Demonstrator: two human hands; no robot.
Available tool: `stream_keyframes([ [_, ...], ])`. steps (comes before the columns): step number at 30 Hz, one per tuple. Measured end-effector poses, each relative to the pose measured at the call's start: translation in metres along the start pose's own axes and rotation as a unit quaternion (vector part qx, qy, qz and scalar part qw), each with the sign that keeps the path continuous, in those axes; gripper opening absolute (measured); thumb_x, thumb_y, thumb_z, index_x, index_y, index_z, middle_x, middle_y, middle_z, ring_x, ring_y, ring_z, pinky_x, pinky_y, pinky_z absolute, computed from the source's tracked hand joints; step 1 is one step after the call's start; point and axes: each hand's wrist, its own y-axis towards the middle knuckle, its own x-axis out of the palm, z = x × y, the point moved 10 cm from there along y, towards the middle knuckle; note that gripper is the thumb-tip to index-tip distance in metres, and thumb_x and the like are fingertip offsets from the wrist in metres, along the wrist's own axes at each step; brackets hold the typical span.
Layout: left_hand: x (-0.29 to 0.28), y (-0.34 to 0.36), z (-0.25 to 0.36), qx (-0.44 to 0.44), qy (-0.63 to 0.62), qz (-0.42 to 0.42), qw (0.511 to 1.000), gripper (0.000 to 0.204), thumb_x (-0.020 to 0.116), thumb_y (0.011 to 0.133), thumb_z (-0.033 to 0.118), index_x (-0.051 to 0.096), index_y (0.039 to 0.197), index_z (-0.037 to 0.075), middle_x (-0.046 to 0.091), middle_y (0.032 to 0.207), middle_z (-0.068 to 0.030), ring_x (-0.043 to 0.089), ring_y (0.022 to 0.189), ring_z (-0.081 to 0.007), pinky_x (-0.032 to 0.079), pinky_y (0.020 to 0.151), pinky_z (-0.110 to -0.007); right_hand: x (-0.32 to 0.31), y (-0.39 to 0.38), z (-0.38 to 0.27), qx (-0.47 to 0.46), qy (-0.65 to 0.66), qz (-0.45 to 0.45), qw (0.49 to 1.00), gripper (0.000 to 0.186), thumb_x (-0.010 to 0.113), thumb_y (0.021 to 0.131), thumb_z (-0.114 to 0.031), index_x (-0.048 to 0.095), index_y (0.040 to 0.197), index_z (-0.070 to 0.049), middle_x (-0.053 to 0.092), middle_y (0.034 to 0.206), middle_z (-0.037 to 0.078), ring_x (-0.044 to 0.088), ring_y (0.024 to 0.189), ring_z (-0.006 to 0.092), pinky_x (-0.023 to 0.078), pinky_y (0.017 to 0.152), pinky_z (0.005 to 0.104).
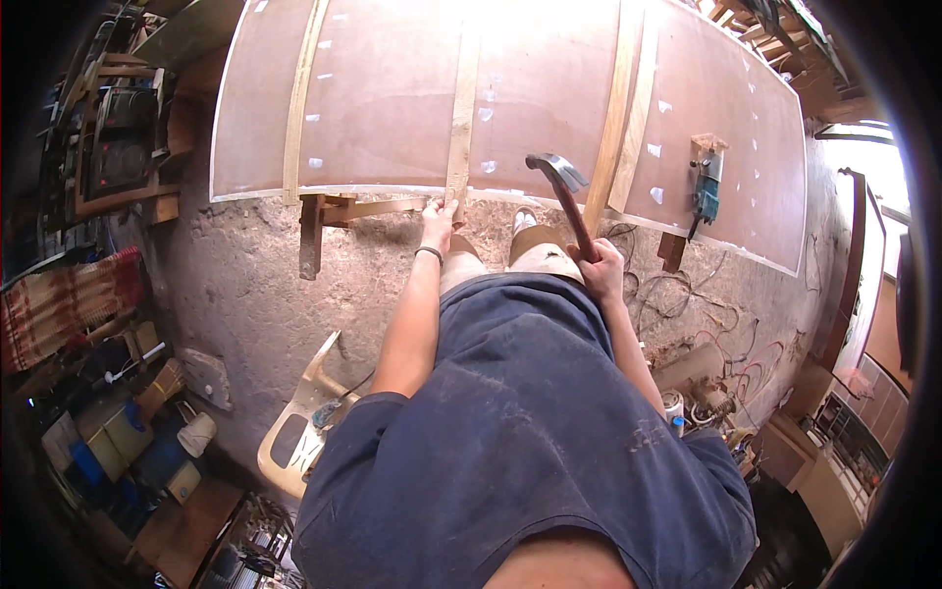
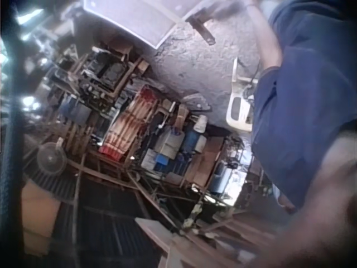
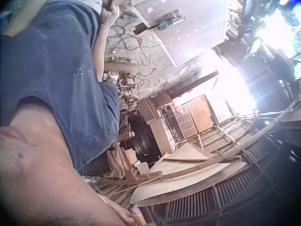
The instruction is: The recorder is building furniture by nailing and trimming wood strips on a large panel in a workshop.
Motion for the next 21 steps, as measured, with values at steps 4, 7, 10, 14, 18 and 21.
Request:
stream_keyframes([
  [4, -0.0023, 0.0042, -0.0011, 0.001, -0.002, -0.010, 1.000, 0.022, 0.063, 0.096, 0.015, 0.057, 0.113, 0.004, 0.065, 0.097, -0.0072, 0.066, 0.084, -0.0180, 0.059, 0.072, -0.037, 0.0009, -0.0003, 0.0014, 0.005, -0.002, -0.003, 1.000, 0.033, 0.079, 0.081, -0.031, 0.070, 0.078, 0.000, 0.060, 0.072, 0.012, 0.059, 0.067, 0.0253, 0.046, 0.065, 0.0369],
  [7, -0.0046, 0.0053, -0.0027, -0.017, -0.004, 0.001, 1.000, 0.021, 0.062, 0.096, 0.016, 0.057, 0.113, 0.003, 0.065, 0.097, -0.0077, 0.065, 0.085, -0.0190, 0.059, 0.073, -0.038, 0.0015, -0.0002, 0.0023, -0.007, 0.009, -0.002, 1.000, 0.035, 0.079, 0.081, -0.033, 0.069, 0.076, 0.001, 0.059, 0.071, 0.012, 0.058, 0.066, 0.0255, 0.045, 0.065, 0.0371],
  [10, -0.0022, 0.0047, -0.0013, -0.027, -0.010, -0.008, 1.000, 0.022, 0.061, 0.097, 0.016, 0.057, 0.114, 0.002, 0.065, 0.096, -0.0086, 0.065, 0.085, -0.0197, 0.058, 0.074, -0.038, 0.0043, -0.0006, 0.0061, 0.006, -0.010, -0.013, 1.000, 0.037, 0.079, 0.081, -0.034, 0.068, 0.075, 0.001, 0.059, 0.071, 0.012, 0.058, 0.066, 0.0256, 0.045, 0.064, 0.0371],
  [14, -0.0005, 0.0037, 0.0007, -0.037, -0.020, -0.009, 0.999, 0.017, 0.062, 0.096, 0.015, 0.058, 0.109, 0.004, 0.065, 0.092, -0.0063, 0.064, 0.078, -0.0170, 0.059, 0.066, -0.035, 0.0053, -0.0007, 0.0061, -0.003, 0.005, -0.009, 1.000, 0.038, 0.079, 0.080, -0.035, 0.067, 0.073, 0.001, 0.057, 0.070, 0.012, 0.057, 0.066, 0.0257, 0.045, 0.064, 0.0372],
  [18, -0.0011, 0.0036, -0.0002, -0.053, -0.015, -0.011, 0.998, 0.023, 0.062, 0.097, 0.018, 0.058, 0.114, 0.003, 0.065, 0.097, -0.0087, 0.064, 0.085, -0.0198, 0.058, 0.074, -0.039, 0.0080, -0.0009, 0.0078, 0.005, 0.002, -0.021, 1.000, 0.040, 0.079, 0.080, -0.036, 0.067, 0.072, 0.001, 0.057, 0.070, 0.011, 0.057, 0.067, 0.0251, 0.045, 0.064, 0.0374],
  [21, -0.0034, 0.0066, -0.0022, -0.055, -0.014, -0.008, 0.998, 0.023, 0.062, 0.097, 0.019, 0.058, 0.113, 0.003, 0.065, 0.097, -0.0085, 0.065, 0.085, -0.0198, 0.058, 0.074, -0.039, 0.0099, -0.0010, 0.0057, 0.008, 0.005, -0.025, 1.000, 0.041, 0.079, 0.079, -0.037, 0.067, 0.072, 0.001, 0.057, 0.070, 0.011, 0.057, 0.066, 0.0249, 0.045, 0.064, 0.0374],
])
